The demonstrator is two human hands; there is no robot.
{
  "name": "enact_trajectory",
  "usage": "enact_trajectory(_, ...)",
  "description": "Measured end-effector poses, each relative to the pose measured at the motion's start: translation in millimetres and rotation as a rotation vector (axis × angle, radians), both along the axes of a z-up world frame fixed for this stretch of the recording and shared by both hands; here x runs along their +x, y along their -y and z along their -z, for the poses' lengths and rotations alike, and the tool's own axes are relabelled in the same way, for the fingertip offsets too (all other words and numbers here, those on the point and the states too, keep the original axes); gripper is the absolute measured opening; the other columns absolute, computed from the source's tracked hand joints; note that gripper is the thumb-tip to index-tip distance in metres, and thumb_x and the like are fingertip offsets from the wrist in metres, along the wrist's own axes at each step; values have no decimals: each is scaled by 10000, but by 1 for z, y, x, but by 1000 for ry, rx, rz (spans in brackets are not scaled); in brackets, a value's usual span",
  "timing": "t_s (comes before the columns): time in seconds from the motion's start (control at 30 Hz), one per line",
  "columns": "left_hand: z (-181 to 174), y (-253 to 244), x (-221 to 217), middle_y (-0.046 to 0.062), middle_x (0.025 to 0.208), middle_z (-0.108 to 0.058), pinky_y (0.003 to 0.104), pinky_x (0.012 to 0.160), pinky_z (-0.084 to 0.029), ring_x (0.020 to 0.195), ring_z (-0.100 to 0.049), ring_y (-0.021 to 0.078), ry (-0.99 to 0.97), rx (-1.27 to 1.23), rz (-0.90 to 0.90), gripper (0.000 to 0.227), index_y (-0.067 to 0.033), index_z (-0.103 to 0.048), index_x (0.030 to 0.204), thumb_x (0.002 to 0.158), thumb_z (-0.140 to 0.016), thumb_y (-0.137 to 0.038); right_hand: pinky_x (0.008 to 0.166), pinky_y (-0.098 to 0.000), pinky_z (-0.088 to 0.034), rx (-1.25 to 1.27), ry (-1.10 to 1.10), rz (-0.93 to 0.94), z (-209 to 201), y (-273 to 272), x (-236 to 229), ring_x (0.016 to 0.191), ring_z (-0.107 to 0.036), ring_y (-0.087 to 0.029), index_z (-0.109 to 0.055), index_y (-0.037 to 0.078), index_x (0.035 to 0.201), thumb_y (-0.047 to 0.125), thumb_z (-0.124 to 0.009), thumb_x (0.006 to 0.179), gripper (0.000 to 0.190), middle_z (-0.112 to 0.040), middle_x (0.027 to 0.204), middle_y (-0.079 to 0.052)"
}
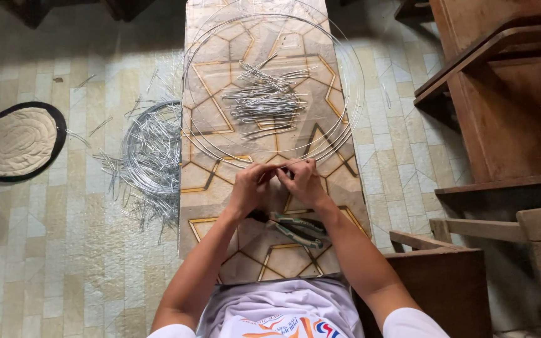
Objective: Assembling a circular wire frame by securing concentric wire rings with small wire ties and pliers.
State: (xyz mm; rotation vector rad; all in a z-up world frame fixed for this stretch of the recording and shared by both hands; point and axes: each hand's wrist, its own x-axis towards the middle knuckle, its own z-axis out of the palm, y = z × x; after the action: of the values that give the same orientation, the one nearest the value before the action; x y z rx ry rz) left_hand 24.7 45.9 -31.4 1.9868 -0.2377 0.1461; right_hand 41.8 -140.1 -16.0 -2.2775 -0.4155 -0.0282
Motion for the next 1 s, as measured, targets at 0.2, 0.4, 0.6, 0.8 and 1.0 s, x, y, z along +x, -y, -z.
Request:
enact_trajectory(0.2,11,-4,2,43,878,-798,362,826,-581,920,-764,257,-152,-119,-14,218,-213,-819,1007,841,-792,-75,953,-331,-452,123,138,53,6,-2,-4,780,-735,-157,-685,229,1080,265,-779,914,194,-765,827,56)
enact_trajectory(0.4,3,-6,2,78,822,-789,359,827,-582,874,-775,226,-227,-237,-83,131,-183,-802,1001,917,-743,-102,950,-371,-462,55,532,25,10,-11,3,874,-688,-214,-668,145,1266,245,-845,837,475,-746,905,2)
enact_trajectory(0.6,-6,-16,4,145,822,-755,388,838,-584,819,-744,219,-215,-503,-48,112,-49,-767,1029,954,-696,-5,889,-428,-479,89,530,218,1,-9,-5,897,-625,-293,-591,53,1263,477,-858,840,655,-642,979,-90)
enact_trajectory(0.8,5,-13,7,127,833,-749,357,841,-592,836,-738,181,-243,-615,27,96,-34,-757,1009,939,-720,21,776,-273,-505,596,-45,360,5,-15,-12,784,-649,-150,-387,30,1417,321,-900,872,803,-673,904,-76)
enact_trajectory(1.0,-11,-12,3,78,799,-744,327,820,-583,806,-710,131,-220,-513,47,96,-58,-776,1017,935,-755,-11,841,-296,-664,1005,-366,405,22,-31,-17,927,-765,-219,72,-18,1581,64,-903,826,1237,-666,1153,-233)
